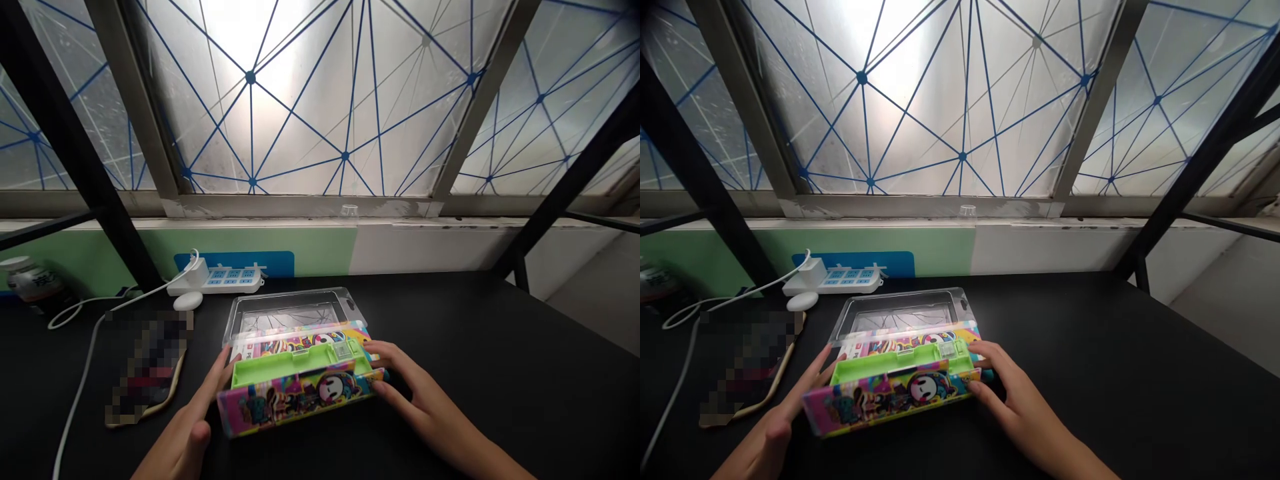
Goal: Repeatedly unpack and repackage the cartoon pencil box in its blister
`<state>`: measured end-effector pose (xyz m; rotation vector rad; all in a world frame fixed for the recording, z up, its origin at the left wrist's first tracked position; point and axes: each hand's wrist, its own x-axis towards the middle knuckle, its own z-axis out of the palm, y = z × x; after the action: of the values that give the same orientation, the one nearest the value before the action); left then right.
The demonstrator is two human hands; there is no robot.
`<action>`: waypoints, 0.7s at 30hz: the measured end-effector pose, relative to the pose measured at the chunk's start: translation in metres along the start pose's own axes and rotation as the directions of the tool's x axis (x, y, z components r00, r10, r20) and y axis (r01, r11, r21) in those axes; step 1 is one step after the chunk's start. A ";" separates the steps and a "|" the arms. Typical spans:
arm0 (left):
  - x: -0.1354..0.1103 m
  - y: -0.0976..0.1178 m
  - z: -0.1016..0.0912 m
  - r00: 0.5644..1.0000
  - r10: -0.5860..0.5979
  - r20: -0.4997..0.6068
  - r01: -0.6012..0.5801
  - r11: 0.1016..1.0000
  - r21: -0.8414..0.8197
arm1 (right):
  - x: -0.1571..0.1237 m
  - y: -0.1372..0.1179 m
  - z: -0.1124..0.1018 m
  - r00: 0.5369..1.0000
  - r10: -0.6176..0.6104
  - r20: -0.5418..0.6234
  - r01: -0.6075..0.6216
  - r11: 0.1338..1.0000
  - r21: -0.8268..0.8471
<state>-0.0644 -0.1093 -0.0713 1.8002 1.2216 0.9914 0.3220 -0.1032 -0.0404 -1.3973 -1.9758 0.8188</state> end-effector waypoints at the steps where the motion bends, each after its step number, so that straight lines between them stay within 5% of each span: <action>1: -0.001 -0.002 0.000 1.000 -0.014 -0.009 0.014 1.000 0.014 | 0.000 0.002 0.002 1.000 0.007 -0.005 -0.007 1.000 -0.025; 6: -0.006 0.000 0.000 1.000 -0.008 -0.013 0.011 0.979 0.202 | -0.004 0.022 0.013 1.000 -0.005 0.030 0.012 0.973 -0.230; 10: -0.006 0.009 0.005 0.996 -0.026 -0.080 0.052 0.938 0.342 | -0.006 0.032 0.016 0.984 -0.170 -0.042 0.151 0.945 -0.291; 14: -0.003 0.016 0.012 0.981 0.134 -0.143 -0.061 0.902 0.428 | -0.007 0.027 0.014 0.928 -0.354 -0.115 0.300 0.894 -0.334; 17: 0.017 0.029 0.015 0.953 0.249 -0.173 -0.146 0.878 0.456 | 0.003 0.017 0.008 0.902 -0.388 -0.189 0.317 0.893 -0.320; 21: 0.070 0.057 0.016 0.934 0.204 -0.294 -0.068 0.908 0.415 | 0.049 0.001 -0.010 0.926 -0.299 -0.230 0.244 0.939 -0.241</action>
<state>-0.0113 -0.0615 -0.0143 2.1162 1.6158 1.2332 0.3159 -0.0550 -0.0299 -1.2298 -2.0255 0.2878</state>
